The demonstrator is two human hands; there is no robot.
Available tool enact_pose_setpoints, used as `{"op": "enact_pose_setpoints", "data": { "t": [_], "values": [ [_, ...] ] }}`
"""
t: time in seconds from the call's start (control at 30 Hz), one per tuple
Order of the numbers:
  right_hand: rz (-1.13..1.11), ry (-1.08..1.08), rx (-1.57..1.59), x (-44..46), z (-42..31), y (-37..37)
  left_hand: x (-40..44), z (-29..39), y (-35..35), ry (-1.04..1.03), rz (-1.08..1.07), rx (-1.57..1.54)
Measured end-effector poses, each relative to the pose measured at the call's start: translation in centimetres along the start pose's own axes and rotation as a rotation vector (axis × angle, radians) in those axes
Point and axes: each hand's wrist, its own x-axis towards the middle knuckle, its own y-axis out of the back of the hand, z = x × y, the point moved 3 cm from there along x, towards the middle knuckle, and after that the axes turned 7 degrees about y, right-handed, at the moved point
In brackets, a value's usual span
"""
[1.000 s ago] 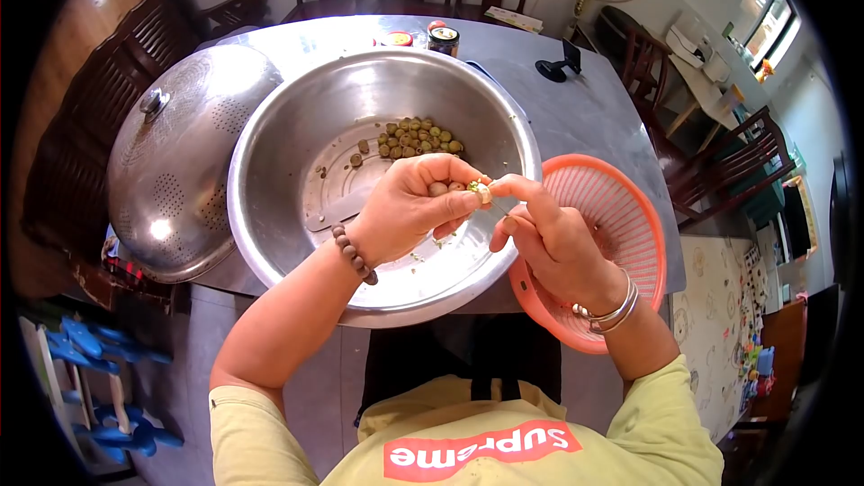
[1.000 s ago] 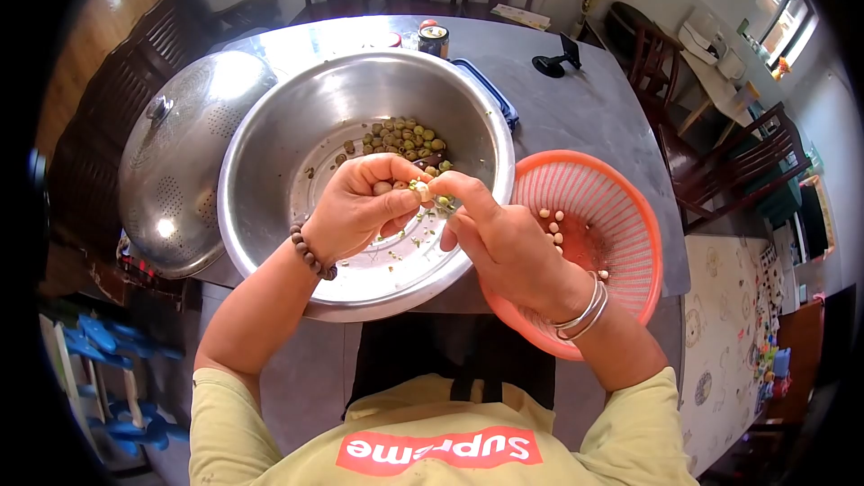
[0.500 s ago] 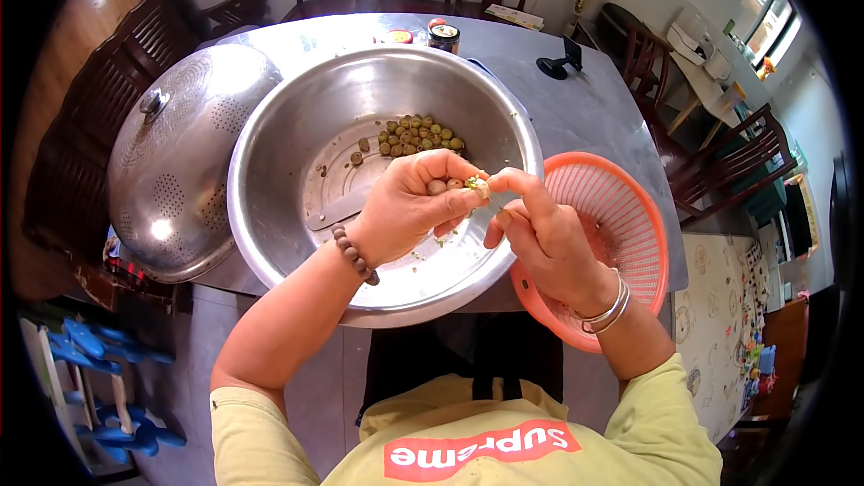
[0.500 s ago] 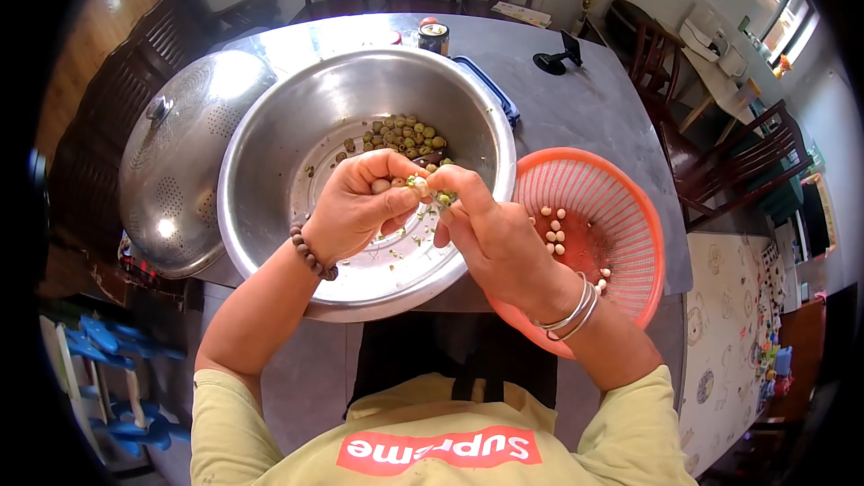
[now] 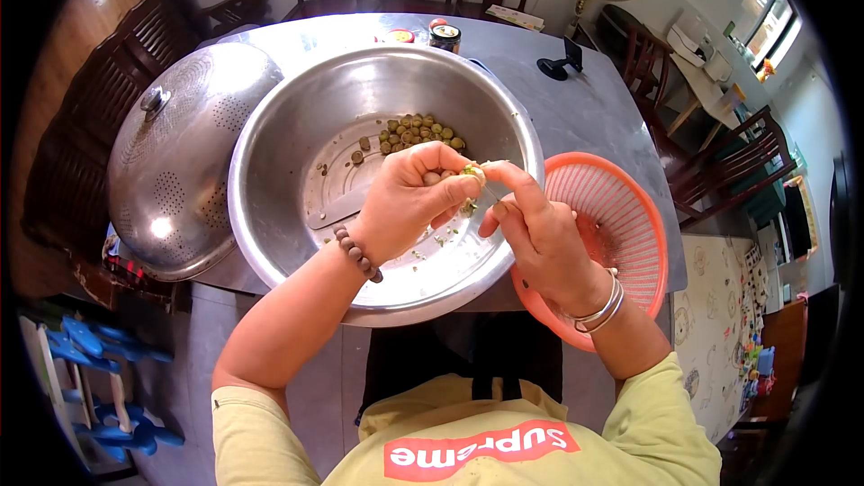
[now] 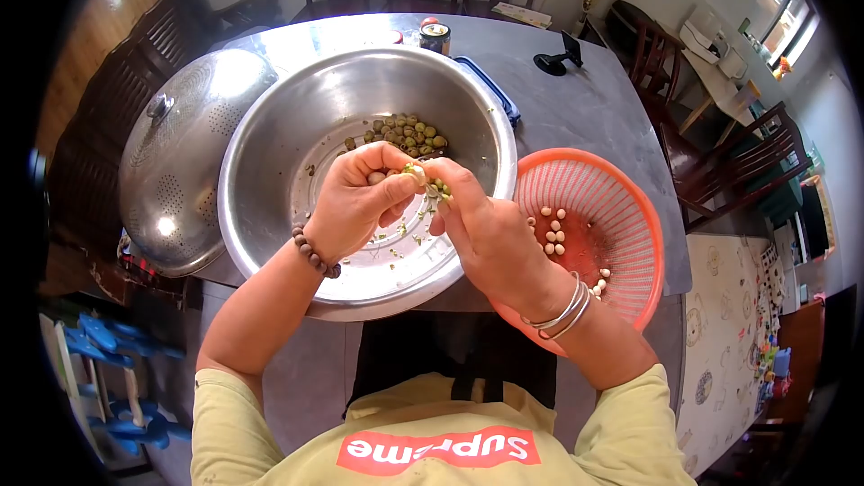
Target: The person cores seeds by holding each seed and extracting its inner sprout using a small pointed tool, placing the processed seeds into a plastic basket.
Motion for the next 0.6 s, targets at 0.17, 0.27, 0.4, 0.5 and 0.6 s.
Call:
{"op": "enact_pose_setpoints", "data": {
  "t": [0.17,0.27,0.4,0.5,0.6],
  "values": [
    [-0.023,-0.011,0.008,0.01,-0.32,0.32,-0.03,0.04,0.15,-0.016,-0.016,-0.039],
    [-0.029,-0.023,0.028,-0.14,-0.1,0.41,0.02,-0.17,0.14,-0.007,-0.019,-0.036],
    [-0.028,-0.001,0.037,-0.22,0.17,0.37,-0.08,-0.28,0.11,0.004,-0.011,0.024],
    [-0.037,0.015,-0.002,-0.24,0.16,0.43,-0.23,-0.28,0.12,-0.005,-0.018,0.076],
    [-0.071,0.055,-0.059,-0.34,0.43,0.52,-0.38,-0.21,-0.01,0.017,-0.018,0.113]
  ]
}}
